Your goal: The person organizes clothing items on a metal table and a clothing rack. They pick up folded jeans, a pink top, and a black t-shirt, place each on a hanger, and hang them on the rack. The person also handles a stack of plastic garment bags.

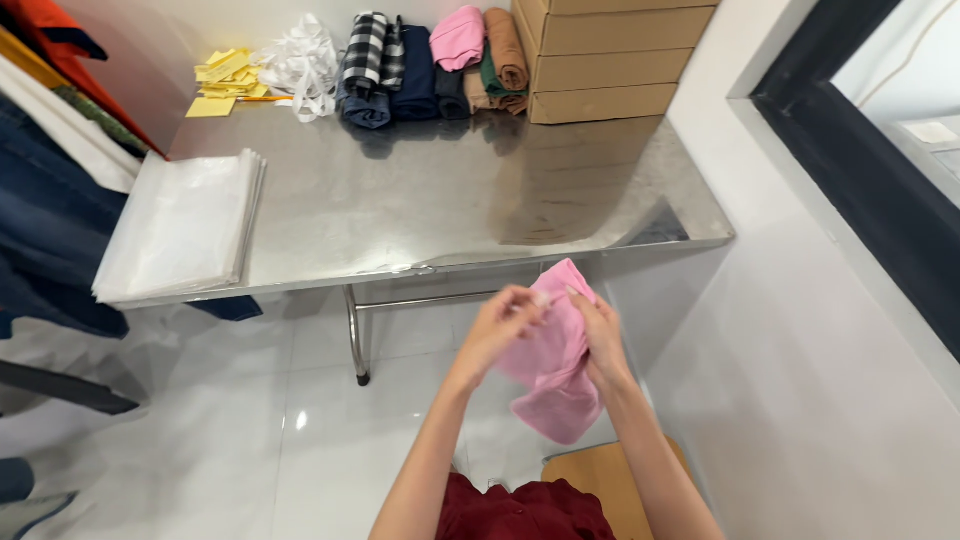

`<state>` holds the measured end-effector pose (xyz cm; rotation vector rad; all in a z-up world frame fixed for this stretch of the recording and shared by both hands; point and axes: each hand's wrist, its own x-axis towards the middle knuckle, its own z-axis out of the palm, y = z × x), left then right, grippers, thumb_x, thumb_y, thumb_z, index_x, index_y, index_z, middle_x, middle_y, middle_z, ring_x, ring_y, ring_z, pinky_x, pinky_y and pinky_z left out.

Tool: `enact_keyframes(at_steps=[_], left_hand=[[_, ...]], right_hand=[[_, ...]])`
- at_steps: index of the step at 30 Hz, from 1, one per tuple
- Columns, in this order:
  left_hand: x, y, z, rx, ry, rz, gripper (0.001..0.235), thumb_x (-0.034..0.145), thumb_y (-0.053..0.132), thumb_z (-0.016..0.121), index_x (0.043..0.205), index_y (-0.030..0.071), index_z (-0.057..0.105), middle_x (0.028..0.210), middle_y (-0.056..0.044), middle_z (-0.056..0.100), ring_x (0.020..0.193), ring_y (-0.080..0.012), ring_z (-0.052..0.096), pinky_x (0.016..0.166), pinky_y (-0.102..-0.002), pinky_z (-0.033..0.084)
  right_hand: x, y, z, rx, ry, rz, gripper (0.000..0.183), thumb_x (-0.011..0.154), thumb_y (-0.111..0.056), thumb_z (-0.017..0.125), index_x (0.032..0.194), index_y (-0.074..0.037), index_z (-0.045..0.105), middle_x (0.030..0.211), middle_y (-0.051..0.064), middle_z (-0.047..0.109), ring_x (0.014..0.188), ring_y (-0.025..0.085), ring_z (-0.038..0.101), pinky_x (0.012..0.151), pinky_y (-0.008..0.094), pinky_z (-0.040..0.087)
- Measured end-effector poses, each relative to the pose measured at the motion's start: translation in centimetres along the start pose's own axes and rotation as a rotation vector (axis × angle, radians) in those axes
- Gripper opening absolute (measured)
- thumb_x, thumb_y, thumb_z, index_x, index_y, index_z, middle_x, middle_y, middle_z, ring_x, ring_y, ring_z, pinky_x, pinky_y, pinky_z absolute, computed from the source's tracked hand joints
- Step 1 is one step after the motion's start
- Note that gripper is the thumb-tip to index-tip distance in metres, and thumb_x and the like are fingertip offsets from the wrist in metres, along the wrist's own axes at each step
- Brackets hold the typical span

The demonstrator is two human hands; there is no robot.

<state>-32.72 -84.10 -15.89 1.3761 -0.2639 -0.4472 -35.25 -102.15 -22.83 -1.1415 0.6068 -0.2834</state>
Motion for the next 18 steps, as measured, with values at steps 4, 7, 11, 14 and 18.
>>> enact_keyframes(at_steps=[4, 7, 11, 14, 18], left_hand=[[-3.0, 1.5, 1.6, 0.163, -0.064, -0.032, 0.061, 0.083, 0.037, 0.083, 0.131, 0.008, 0.06, 0.121, -0.017, 0.06, 0.104, -0.0272, 0.066, 0.084, -0.04, 0.058], [-4.3, 1.8, 0.9, 0.138, 0.082, 0.03, 0.074, 0.072, 0.034, 0.092, 0.132, 0.009, 0.057, 0.123, -0.012, 0.054, 0.107, -0.0265, 0.063, 0.086, -0.035, 0.057], [-6.1, 1.5, -2.6, 0.179, 0.231, 0.098, 0.069, 0.077, 0.031, 0.088, 0.135, 0.006, 0.06, 0.123, -0.014, 0.06, 0.121, -0.0343, 0.061, 0.098, -0.046, 0.053], [-7.8, 0.2, -5.9, 0.142, 0.367, 0.091, 0.049, 0.087, 0.032, 0.082, 0.128, 0.011, 0.067, 0.119, -0.008, 0.065, 0.115, -0.0264, 0.065, 0.094, -0.041, 0.057], [-11.1, 0.8, -9.2, -0.034, 0.541, 0.014, 0.049, 0.089, 0.041, 0.078, 0.13, 0.015, 0.069, 0.123, -0.005, 0.066, 0.107, -0.0198, 0.064, 0.09, -0.035, 0.056]], right_hand=[[-6.3, -4.3, 3.6, 0.103, -0.08, 0.062, 0.03, 0.094, -0.024, 0.071, 0.118, -0.006, 0.066, 0.097, 0.014, 0.075, 0.08, 0.021, 0.071, 0.071, 0.033, 0.056], [-7.9, -4.8, 4.6, 0.085, -0.236, 0.028, 0.01, 0.099, -0.015, 0.067, 0.101, -0.008, 0.059, 0.087, 0.003, 0.069, 0.076, 0.008, 0.065, 0.066, 0.019, 0.053], [-9.3, -4.3, 7.9, -0.015, -0.505, 0.103, 0.033, 0.094, -0.003, 0.066, 0.126, -0.002, 0.059, 0.107, 0.007, 0.065, 0.092, 0.012, 0.066, 0.081, 0.022, 0.055], [-9.0, -1.4, 10.6, -0.054, -0.606, 0.141, 0.032, 0.094, -0.004, 0.064, 0.126, -0.002, 0.061, 0.109, 0.005, 0.066, 0.092, 0.011, 0.066, 0.082, 0.023, 0.055], [-10.2, 0.4, 14.6, -0.058, -0.732, 0.282, 0.02, 0.098, -0.011, 0.06, 0.117, -0.005, 0.064, 0.094, 0.0, 0.069, 0.083, 0.01, 0.069, 0.076, 0.025, 0.055]])
